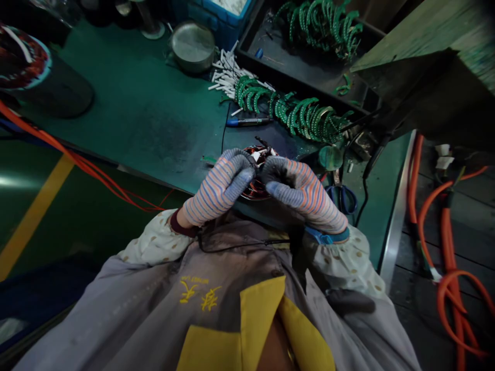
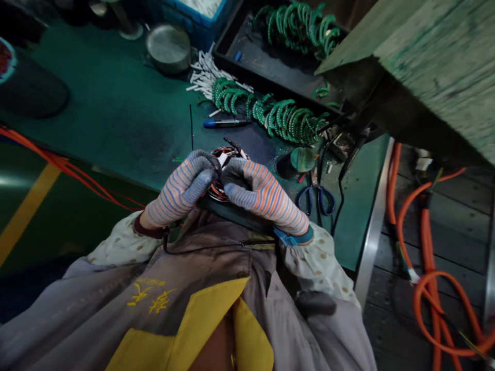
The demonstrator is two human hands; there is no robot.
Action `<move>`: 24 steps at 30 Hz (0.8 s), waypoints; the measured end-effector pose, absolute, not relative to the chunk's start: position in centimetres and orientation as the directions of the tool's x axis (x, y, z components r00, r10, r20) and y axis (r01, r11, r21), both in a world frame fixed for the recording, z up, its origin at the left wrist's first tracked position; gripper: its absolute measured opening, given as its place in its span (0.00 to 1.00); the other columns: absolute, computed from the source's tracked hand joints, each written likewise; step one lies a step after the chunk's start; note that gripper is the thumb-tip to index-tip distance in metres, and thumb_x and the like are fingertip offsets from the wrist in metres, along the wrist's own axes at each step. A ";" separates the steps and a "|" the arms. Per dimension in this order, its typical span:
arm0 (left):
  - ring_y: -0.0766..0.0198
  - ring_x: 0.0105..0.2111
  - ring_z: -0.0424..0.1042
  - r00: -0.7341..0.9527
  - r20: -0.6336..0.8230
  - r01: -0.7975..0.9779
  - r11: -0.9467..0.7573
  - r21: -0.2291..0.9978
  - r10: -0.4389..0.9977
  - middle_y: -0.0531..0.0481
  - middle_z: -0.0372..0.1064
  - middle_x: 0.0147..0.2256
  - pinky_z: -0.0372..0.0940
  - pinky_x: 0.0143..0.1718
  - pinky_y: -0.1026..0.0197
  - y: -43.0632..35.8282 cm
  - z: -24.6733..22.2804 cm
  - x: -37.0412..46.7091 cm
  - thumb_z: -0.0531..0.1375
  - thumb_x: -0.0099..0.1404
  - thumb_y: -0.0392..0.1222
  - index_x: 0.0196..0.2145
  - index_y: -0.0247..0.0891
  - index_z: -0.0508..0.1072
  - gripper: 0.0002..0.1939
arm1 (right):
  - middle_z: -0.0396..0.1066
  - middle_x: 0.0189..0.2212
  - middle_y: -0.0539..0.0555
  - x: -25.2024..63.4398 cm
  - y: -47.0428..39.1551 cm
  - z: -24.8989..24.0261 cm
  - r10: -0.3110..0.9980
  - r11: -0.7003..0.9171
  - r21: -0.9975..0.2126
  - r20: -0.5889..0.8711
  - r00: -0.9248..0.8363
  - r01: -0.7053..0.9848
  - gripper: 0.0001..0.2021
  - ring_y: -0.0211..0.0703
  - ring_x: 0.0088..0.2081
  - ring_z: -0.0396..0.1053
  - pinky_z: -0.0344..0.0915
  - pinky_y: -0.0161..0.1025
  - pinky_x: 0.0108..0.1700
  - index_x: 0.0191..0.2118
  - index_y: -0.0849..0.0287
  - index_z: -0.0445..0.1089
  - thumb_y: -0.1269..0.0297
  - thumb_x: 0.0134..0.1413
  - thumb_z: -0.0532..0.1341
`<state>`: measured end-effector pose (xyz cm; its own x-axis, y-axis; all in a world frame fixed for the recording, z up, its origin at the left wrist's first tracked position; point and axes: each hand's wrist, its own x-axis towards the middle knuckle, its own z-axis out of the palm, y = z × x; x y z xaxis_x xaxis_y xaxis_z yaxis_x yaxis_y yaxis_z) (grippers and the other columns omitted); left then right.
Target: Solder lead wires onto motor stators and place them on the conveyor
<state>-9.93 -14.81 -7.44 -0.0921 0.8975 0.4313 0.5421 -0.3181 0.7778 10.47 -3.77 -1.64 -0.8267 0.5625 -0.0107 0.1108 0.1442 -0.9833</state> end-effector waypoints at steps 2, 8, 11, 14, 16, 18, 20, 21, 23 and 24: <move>0.49 0.55 0.81 -0.098 0.427 0.516 -0.321 0.794 0.899 0.41 0.81 0.49 0.78 0.68 0.42 -14.7 -7.4 -9.9 0.53 0.94 0.59 0.48 0.44 0.76 0.22 | 0.68 0.31 0.47 10.5 -3.9 -1.7 0.584 0.170 -0.976 -0.008 -0.811 0.133 0.18 0.43 0.36 0.63 0.64 0.41 0.40 0.36 0.52 0.72 0.46 0.68 0.74; 0.52 0.52 0.80 -0.095 0.485 0.543 -0.364 0.757 0.869 0.45 0.78 0.47 0.78 0.62 0.46 -14.6 -7.5 -10.0 0.53 0.94 0.59 0.47 0.44 0.73 0.21 | 0.75 0.34 0.48 9.1 -5.1 -2.5 0.659 0.302 -0.939 0.082 -0.747 0.163 0.13 0.46 0.37 0.68 0.68 0.44 0.42 0.41 0.51 0.75 0.49 0.68 0.72; 0.53 0.50 0.79 -0.091 0.521 0.558 -0.390 0.732 0.848 0.47 0.77 0.46 0.78 0.60 0.47 -14.6 -7.4 -9.8 0.53 0.95 0.58 0.47 0.44 0.73 0.20 | 0.73 0.31 0.47 9.1 -5.4 -2.6 0.706 0.325 -0.923 0.093 -0.702 0.204 0.10 0.45 0.35 0.64 0.65 0.44 0.41 0.40 0.51 0.74 0.53 0.65 0.71; 0.54 0.50 0.79 -0.088 0.519 0.517 -0.406 0.753 0.851 0.47 0.78 0.47 0.77 0.59 0.49 -14.6 -7.1 -9.4 0.55 0.94 0.55 0.47 0.45 0.72 0.17 | 0.67 0.29 0.46 9.8 -5.1 -2.3 0.656 0.205 -0.962 0.000 -0.755 0.178 0.14 0.43 0.34 0.61 0.62 0.43 0.39 0.35 0.51 0.70 0.50 0.66 0.71; 0.53 0.49 0.79 -0.079 0.503 0.496 -0.404 0.769 0.861 0.46 0.78 0.47 0.77 0.58 0.48 -14.6 -6.9 -9.2 0.56 0.94 0.53 0.45 0.45 0.72 0.17 | 0.64 0.28 0.46 10.4 -4.6 -2.2 0.588 0.092 -0.989 -0.040 -0.808 0.116 0.19 0.42 0.33 0.59 0.61 0.42 0.37 0.33 0.51 0.67 0.46 0.67 0.71; 0.52 0.50 0.79 -0.073 0.499 0.485 -0.406 0.774 0.864 0.46 0.79 0.47 0.77 0.59 0.47 -14.6 -6.7 -9.2 0.56 0.94 0.53 0.45 0.45 0.73 0.17 | 0.62 0.28 0.46 10.8 -4.3 -2.2 0.552 0.038 -0.997 -0.034 -0.833 0.067 0.21 0.42 0.32 0.58 0.60 0.42 0.36 0.32 0.51 0.66 0.45 0.67 0.71; 0.52 0.51 0.80 -0.080 0.495 0.464 -0.407 0.787 0.865 0.45 0.80 0.47 0.77 0.60 0.46 -14.7 -6.8 -9.2 0.57 0.93 0.53 0.45 0.45 0.74 0.16 | 0.63 0.28 0.45 11.0 -4.3 -2.2 0.565 0.072 -0.996 -0.007 -0.825 0.058 0.19 0.41 0.32 0.58 0.61 0.41 0.36 0.32 0.51 0.66 0.47 0.67 0.71; 0.52 0.51 0.80 -0.088 0.489 0.447 -0.404 0.798 0.868 0.45 0.80 0.48 0.77 0.61 0.45 -14.7 -6.9 -9.2 0.57 0.93 0.54 0.45 0.45 0.74 0.16 | 0.64 0.28 0.46 11.1 -4.4 -2.2 0.581 0.112 -0.991 0.006 -0.814 0.073 0.18 0.41 0.32 0.59 0.63 0.41 0.37 0.33 0.51 0.66 0.48 0.67 0.71; 0.52 0.52 0.81 -0.105 0.464 0.410 -0.387 0.826 0.880 0.44 0.80 0.49 0.78 0.62 0.45 -14.8 -7.2 -9.3 0.57 0.93 0.56 0.46 0.45 0.75 0.18 | 0.67 0.29 0.46 11.3 -4.8 -2.3 0.622 0.218 -0.969 0.045 -0.782 0.118 0.16 0.42 0.33 0.61 0.65 0.42 0.38 0.34 0.51 0.68 0.50 0.67 0.71; 0.51 0.53 0.81 -0.113 0.450 0.392 -0.376 0.840 0.886 0.43 0.81 0.49 0.78 0.63 0.44 -14.9 -7.3 -9.4 0.57 0.93 0.58 0.45 0.45 0.75 0.19 | 0.68 0.29 0.46 11.4 -5.0 -2.3 0.644 0.271 -0.952 0.072 -0.761 0.140 0.15 0.42 0.33 0.61 0.66 0.42 0.39 0.34 0.51 0.69 0.51 0.67 0.71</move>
